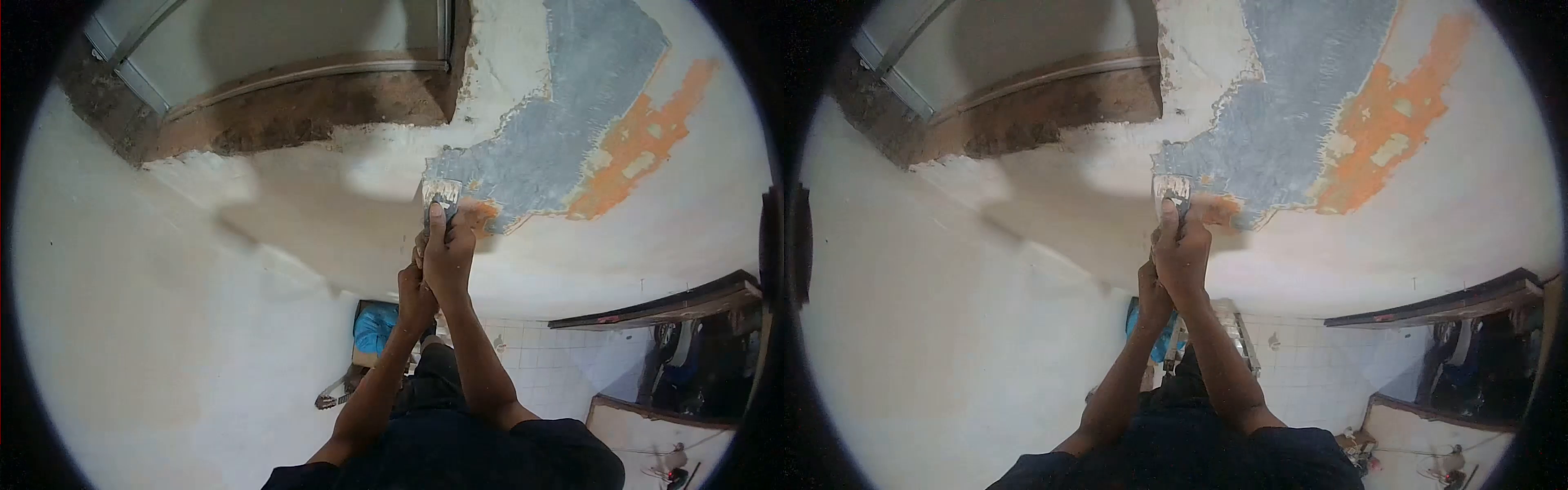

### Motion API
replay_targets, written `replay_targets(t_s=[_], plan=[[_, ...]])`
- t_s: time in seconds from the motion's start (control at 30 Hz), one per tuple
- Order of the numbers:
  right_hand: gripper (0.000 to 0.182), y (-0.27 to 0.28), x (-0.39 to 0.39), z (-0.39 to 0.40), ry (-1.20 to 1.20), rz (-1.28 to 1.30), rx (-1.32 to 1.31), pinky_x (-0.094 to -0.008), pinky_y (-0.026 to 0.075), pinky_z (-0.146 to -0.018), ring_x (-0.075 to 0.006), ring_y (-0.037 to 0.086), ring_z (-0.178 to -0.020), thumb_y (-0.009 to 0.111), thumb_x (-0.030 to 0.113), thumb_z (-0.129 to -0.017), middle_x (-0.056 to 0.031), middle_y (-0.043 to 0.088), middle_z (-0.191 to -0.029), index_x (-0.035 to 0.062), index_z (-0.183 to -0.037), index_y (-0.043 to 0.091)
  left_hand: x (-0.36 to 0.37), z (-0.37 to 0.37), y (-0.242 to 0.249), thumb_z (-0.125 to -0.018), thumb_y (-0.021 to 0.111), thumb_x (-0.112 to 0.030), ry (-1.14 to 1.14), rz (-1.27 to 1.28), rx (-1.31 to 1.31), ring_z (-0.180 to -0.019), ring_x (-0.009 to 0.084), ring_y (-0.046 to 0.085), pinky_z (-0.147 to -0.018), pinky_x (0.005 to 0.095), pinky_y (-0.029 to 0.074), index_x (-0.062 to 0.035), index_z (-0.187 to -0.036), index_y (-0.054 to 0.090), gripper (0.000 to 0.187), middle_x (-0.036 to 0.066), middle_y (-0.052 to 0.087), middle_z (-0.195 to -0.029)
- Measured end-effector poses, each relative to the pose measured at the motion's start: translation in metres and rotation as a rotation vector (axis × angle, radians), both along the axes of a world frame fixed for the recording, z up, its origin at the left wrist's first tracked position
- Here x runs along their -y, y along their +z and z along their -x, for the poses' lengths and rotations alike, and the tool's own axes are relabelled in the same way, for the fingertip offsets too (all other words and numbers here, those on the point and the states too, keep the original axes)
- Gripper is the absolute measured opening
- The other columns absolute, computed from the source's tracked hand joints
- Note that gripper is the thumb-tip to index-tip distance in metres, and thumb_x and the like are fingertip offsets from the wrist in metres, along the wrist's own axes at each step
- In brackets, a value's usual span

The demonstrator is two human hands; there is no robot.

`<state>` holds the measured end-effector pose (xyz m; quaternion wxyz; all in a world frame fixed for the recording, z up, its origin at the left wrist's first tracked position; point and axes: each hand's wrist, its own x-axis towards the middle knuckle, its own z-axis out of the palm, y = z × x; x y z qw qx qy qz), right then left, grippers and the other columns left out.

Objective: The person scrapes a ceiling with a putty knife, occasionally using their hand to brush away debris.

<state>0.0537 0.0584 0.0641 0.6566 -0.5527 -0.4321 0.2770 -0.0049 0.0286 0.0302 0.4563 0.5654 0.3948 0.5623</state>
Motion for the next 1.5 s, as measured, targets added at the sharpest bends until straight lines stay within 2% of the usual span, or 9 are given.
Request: replay_targets(t_s=[0.07, 0.17, 0.4, 0.73, 0.77, 0.87, 1.13, 1.33, 1.5], plan=[[0.026, -0.003, -0.01, -0.003, -0.054, -0.11, 0.264, -0.029, 0.04, -0.044, -0.0133, 0.051, -0.047, 0.049, 0.018, -0.093, -0.0056, 0.05, -0.054, -0.0025, -0.077, 0.049, -0.008, 0.0, 0.007, -0.085, 0.049, -0.015, 0.047, -0.04, 0.016, -0.067, 0.013, 0.059, -0.057, 0.0301, 0.047, 0.0065, -0.091, 0.057, 0.024, 0.015, 0.064, -0.071], [0.027, 0.04, -0.007, 0.002, 0.116, -0.086, -0.13, -0.0307, 0.041, -0.047, -0.0182, 0.053, -0.048, 0.049, 0.02, -0.092, -0.0087, 0.052, -0.055, -0.0029, -0.079, 0.052, -0.016, 0.011, 0.021, -0.087, 0.049, -0.015, -0.069, -0.067, -0.142, -0.062, 0.0122, 0.058, -0.053, 0.0294, 0.046, 0.0057, -0.098, 0.054, 0.024, 0.012, 0.064, -0.069], [0.035, 0.003, 0.003, -0.003, 0.019, 0.149, -0.125, -0.0329, 0.041, -0.045, -0.0195, 0.055, -0.046, 0.052, 0.027, -0.091, -0.0107, 0.052, -0.051, -0.002, -0.07, 0.052, 0.007, -0.002, -0.002, -0.089, 0.047, -0.018, -0.037, 0.076, 0.02, -0.065, 0.0139, 0.06, -0.055, 0.029, 0.047, 0.007, -0.094, 0.053, 0.026, 0.014, 0.064, -0.071], [0.029, 0.027, -0.009, -0.002, -0.019, -0.076, 0.072, -0.0271, 0.038, -0.043, -0.0117, 0.05, -0.047, 0.05, 0.021, -0.093, -0.0055, 0.051, -0.052, -0.0009, -0.074, 0.051, -0.008, -0.002, 0.011, -0.089, 0.045, -0.016, 0.048, -0.063, -0.022, -0.062, 0.015, 0.061, -0.053, 0.0289, 0.047, 0.0059, -0.089, 0.055, 0.024, 0.015, 0.063, -0.067], [0.027, 0.042, -0.008, -0.001, 0.107, -0.014, -0.224, -0.0269, 0.039, -0.045, -0.0118, 0.05, -0.047, 0.05, 0.021, -0.093, -0.0055, 0.052, -0.055, -0.0016, -0.078, 0.052, -0.013, 0.004, 0.012, -0.09, 0.044, -0.017, -0.015, -0.044, -0.053, -0.059, 0.0158, 0.061, -0.051, 0.0294, 0.046, 0.006, -0.089, 0.055, 0.025, 0.015, 0.062, -0.066], [0.028, 0.037, -0.005, 0.001, 0.064, -0.009, -0.184, -0.0266, 0.039, -0.045, -0.0115, 0.05, -0.047, 0.05, 0.021, -0.093, -0.0051, 0.052, -0.054, -0.0023, -0.079, 0.052, -0.012, -0.001, 0.019, -0.091, 0.043, -0.018, -0.012, -0.185, -0.058, -0.047, 0.0165, 0.057, -0.044, 0.0303, 0.044, 0.0053, -0.086, 0.054, 0.027, 0.014, 0.059, -0.06], [0.033, 0.052, -0.004, 0.0, 0.114, 0.074, -0.299, -0.0262, 0.039, -0.045, -0.0114, 0.049, -0.047, 0.05, 0.025, -0.094, -0.0043, 0.05, -0.053, -0.0009, -0.073, 0.047, -0.007, 0.004, 0.022, -0.089, 0.047, -0.024, -0.122, 0.147, 0.018, -0.044, 0.0104, 0.048, -0.039, 0.027, 0.038, 0.0037, -0.08, 0.054, 0.03, 0.003, 0.055, -0.059], [0.037, 0.037, -0.007, -0.001, 0.025, -0.028, -0.08, -0.026, 0.037, -0.04, -0.0114, 0.047, -0.043, 0.051, 0.027, -0.093, -0.0032, 0.047, -0.049, 0.0004, -0.068, 0.046, -0.005, 0.001, 0.024, -0.093, 0.045, -0.023, -0.055, 0.05, -0.076, -0.038, 0.0138, 0.049, -0.036, 0.0285, 0.036, 0.0031, -0.07, 0.053, 0.035, 0.01, 0.053, -0.048], [0.032, 0.045, 0.004, 0.004, 0.087, 0.001, -0.321, -0.0238, 0.032, -0.034, -0.007, 0.043, -0.039, 0.05, 0.026, -0.094, -0.0006, 0.045, -0.049, 0.0022, -0.071, 0.047, 0.003, 0.005, 0.027, -0.094, 0.043, -0.026, -0.099, 0.144, 0.023, -0.044, 0.0145, 0.053, -0.042, 0.0287, 0.04, 0.0042, -0.076, 0.053, 0.036, 0.01, 0.056, -0.054]])
